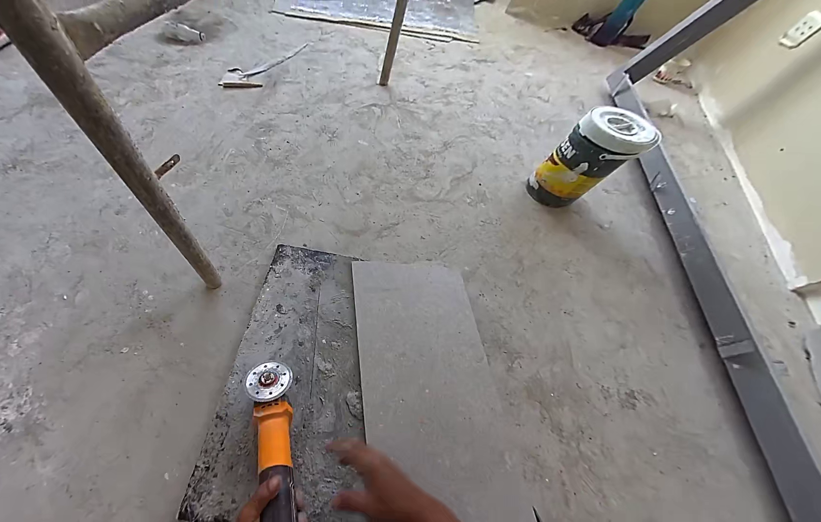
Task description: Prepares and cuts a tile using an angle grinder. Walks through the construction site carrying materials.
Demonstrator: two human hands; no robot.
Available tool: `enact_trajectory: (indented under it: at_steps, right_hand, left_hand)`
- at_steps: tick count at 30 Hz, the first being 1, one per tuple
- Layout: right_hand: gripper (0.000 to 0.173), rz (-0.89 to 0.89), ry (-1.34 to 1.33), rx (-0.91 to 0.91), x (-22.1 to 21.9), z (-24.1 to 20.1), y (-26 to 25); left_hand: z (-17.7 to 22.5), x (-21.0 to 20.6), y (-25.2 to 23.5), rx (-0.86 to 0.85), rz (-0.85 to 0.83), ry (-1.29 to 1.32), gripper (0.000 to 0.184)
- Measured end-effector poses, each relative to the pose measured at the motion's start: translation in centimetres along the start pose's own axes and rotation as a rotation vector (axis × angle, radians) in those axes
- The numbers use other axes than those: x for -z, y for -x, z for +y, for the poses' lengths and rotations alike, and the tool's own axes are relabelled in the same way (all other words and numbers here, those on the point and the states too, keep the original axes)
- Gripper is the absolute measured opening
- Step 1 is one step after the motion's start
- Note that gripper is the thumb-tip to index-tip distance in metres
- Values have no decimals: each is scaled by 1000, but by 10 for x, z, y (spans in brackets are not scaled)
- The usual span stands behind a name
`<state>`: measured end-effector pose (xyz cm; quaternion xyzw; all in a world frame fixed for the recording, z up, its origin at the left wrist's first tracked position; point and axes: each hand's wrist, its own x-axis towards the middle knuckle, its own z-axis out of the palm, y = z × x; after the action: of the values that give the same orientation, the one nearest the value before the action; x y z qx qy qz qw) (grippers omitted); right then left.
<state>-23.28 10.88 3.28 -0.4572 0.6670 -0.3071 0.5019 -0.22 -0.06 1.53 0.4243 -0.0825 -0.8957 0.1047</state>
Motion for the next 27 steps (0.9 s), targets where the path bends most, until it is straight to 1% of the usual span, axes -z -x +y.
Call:
enact_trajectory:
  at_steps: [2,4,6,9,12,15,16,17,18,19,20,22,23,25,27]
  right_hand:
    - [90,-64,-50,177,-38,-19,-8]
    - [100,-39,-78,256,-51,-28,-12]
    - [101,34,-123,305,-48,-29,-9]
    - [95,144,-185,381,-39,-37,-7]
    - [91,262,-194,428,-30,-43,-10]
    - [89,269,-187,419,-5,-43,-18]
    - [90,241,-159,373,10,-40,-22]
    - [92,206,-103,288,30,-34,-27]
    - [92,181,-20,168,52,-23,-33]
    - [93,191,80,34,74,-8,-40]
    - [93,241,194,-95,95,12,-47]
    - [96,396,376,-333,127,48,-55]
    - [100,440,421,-442,139,61,-57]
    - [109,413,481,-630,151,78,-59]
    - [113,367,473,-710,152,83,-61]
  left_hand:
    - [3,-21,3,-48,22,-21,48]
    - [8,-36,4,-112,-12,-38,48]
    - [14,-49,5,-133,-18,-57,55]
    - [29,-74,3,-142,-22,-74,62]
    - [37,-104,-5,-165,-34,-88,60]
    - [46,-127,-25,-217,6,-214,58]
    - [50,-136,-32,-238,51,-289,55]
    - [54,-144,-38,-264,108,-376,51]
    - [60,-153,-44,-296,172,-471,53]
    - [66,-161,-51,-334,234,-568,60]
    - [73,-167,-57,-376,280,-672,66]
    - [83,-177,-72,-466,339,-857,79]
    - [87,-182,-79,-504,356,-936,84]
    - [93,-190,-97,-567,392,-1066,93]
    - [99,-199,-115,-590,439,-1173,101]
